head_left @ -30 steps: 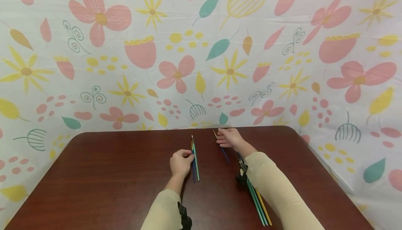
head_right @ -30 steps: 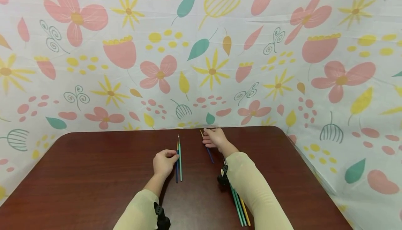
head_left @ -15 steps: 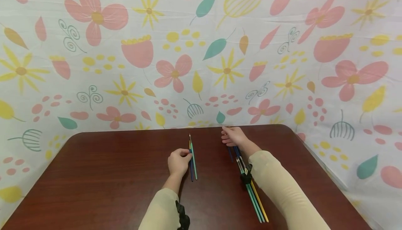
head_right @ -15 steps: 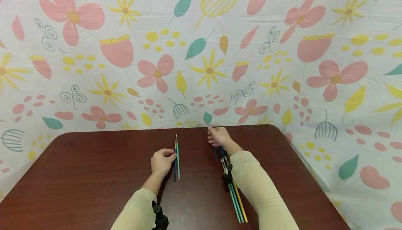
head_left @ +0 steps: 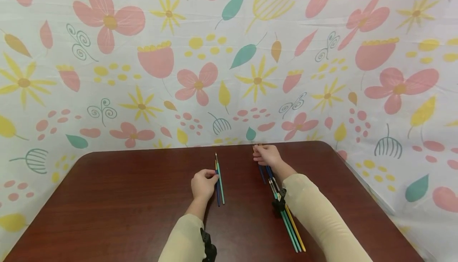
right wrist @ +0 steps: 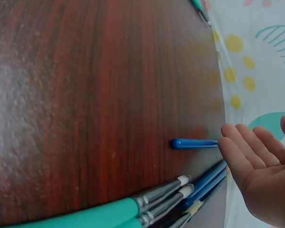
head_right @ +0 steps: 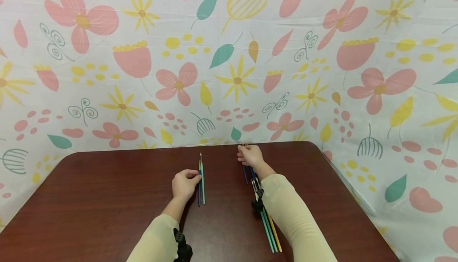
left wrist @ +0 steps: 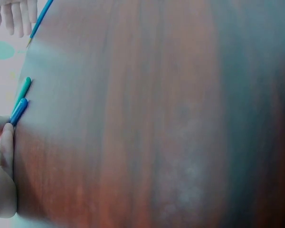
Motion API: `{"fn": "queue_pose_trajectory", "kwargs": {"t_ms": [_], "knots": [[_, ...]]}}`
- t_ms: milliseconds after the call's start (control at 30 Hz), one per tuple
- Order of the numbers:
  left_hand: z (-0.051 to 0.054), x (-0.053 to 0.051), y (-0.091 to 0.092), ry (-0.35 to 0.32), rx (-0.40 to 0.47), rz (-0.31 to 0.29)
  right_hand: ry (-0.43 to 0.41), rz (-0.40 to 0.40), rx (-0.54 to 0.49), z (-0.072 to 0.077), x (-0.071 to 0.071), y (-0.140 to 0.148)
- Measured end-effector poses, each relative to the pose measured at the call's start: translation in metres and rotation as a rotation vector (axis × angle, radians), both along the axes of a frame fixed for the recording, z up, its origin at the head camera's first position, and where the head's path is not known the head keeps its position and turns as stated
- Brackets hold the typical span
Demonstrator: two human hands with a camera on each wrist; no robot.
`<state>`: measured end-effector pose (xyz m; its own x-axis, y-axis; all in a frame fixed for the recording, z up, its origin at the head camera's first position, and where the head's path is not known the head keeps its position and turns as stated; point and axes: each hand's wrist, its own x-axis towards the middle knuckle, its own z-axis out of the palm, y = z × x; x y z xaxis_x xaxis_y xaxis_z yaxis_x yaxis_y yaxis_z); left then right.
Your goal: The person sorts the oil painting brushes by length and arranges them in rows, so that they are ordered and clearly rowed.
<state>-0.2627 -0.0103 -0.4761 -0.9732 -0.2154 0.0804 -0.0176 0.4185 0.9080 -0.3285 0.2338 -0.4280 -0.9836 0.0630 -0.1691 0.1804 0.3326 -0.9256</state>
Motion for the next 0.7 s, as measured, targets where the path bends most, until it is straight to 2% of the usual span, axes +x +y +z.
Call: {"fn": "queue_pose_trajectory", "kwargs": {"t_ms": [233,500,700], "knots": [[0.001,0.000,0.001,-0.003,-0.013,0.012,0.000,-0.016,0.058,0.000,0.001,0.000],[0.001,0.000,0.002,-0.005,-0.029,0.015,-0.087,0.077,0.085,0.008,0.013,-0.001],[0.000,-0.002,0.000,0.002,-0.021,0.012,-0.076,0.056,0.144,0.009,0.016,0.003]]}}
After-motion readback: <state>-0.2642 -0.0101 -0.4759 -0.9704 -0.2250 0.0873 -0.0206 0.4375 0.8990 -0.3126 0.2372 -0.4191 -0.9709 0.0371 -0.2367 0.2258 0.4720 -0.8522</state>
